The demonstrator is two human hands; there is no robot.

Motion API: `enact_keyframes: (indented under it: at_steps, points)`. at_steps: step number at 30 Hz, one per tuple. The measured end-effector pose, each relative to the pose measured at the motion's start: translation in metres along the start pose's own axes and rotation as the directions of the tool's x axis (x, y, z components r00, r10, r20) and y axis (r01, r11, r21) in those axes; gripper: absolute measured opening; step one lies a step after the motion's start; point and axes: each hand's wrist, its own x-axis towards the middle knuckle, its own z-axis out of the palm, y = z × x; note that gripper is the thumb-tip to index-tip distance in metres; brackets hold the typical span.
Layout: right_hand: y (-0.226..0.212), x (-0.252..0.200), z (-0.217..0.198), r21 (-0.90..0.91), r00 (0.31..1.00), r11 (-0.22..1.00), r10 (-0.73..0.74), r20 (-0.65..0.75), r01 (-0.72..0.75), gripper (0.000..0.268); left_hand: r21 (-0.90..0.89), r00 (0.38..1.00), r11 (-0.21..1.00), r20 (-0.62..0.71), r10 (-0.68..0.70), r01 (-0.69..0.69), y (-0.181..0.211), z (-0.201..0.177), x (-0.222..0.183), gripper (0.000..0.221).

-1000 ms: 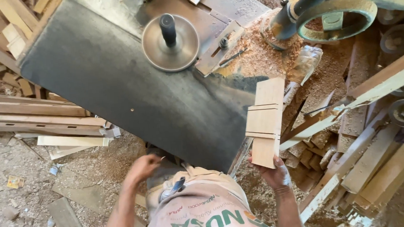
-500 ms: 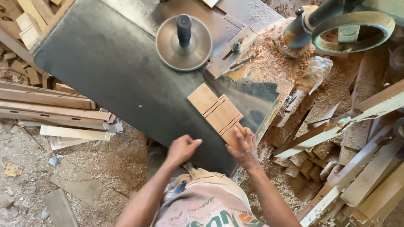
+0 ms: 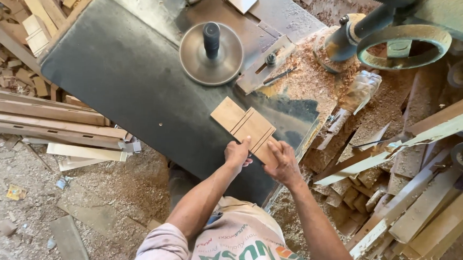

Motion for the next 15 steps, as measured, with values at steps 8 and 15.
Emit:
enact_keyframes:
  at_steps: [8,15]
  points:
    - [0.022,0.038,0.004,-0.119,0.990,0.983,-0.141,-0.021,0.138,0.095,-0.025,0.999,1.000,-0.045,-0.014,0.013,0.023,0.008,0.006,0.053]
    - [0.016,0.060,-0.005,-0.108,0.989,0.983,-0.149,0.002,0.148,0.088,-0.059,0.996,0.998,-0.086,0.003,-0.008,0.027,0.010,0.018,0.051]
